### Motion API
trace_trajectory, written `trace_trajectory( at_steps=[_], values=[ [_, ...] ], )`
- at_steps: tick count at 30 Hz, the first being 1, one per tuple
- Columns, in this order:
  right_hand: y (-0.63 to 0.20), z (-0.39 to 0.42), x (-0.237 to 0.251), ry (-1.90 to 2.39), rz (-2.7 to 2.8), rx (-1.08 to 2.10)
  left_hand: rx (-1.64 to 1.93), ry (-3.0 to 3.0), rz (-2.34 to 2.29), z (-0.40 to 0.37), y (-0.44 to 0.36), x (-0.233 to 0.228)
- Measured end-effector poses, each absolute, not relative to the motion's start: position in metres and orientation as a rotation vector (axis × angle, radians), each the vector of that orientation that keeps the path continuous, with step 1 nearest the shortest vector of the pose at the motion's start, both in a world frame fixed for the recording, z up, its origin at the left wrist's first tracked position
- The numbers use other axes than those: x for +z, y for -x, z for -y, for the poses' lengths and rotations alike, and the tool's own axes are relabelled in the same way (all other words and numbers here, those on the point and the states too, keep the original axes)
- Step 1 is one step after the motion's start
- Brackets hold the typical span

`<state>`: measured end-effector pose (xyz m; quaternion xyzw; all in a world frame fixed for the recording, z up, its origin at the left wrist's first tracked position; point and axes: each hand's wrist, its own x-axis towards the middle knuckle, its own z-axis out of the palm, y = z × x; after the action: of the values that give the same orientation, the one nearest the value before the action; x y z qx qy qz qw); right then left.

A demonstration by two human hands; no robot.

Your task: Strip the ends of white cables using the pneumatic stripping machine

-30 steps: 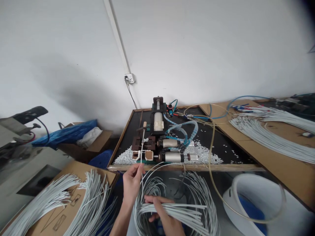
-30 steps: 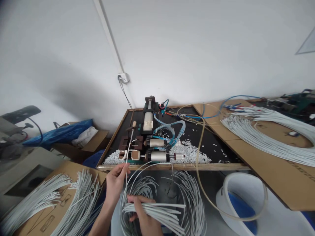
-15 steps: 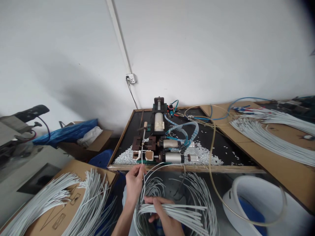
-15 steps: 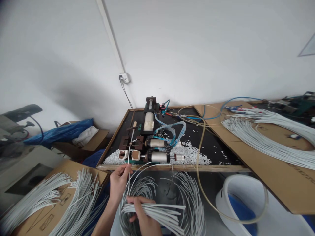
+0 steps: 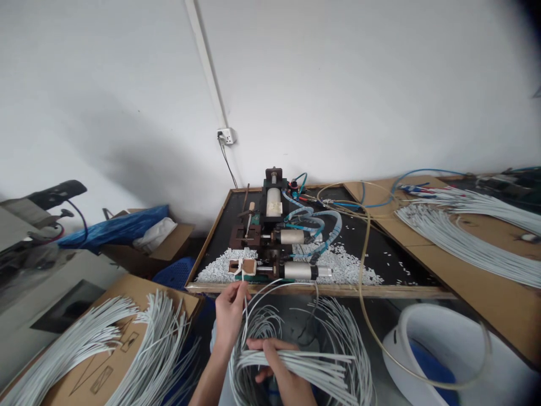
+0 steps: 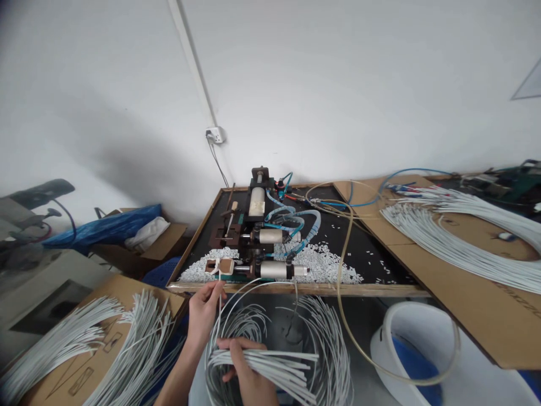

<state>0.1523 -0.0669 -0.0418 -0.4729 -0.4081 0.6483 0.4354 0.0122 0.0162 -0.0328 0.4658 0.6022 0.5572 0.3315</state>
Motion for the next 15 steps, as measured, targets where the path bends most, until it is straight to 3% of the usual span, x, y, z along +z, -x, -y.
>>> trace_trajectory(
  at_steps=[11, 15],
  values=[
    [-0.151, 0.071, -0.048, 1.191, 1.030, 1.561, 1.443, -1.252, -1.538, 0.002, -0.016, -0.012],
    [-0.155, 0.074, -0.047, 1.254, 1.165, 1.501, 1.140, -1.683, -1.406, 0.021, -0.023, 0.012]
  ],
)
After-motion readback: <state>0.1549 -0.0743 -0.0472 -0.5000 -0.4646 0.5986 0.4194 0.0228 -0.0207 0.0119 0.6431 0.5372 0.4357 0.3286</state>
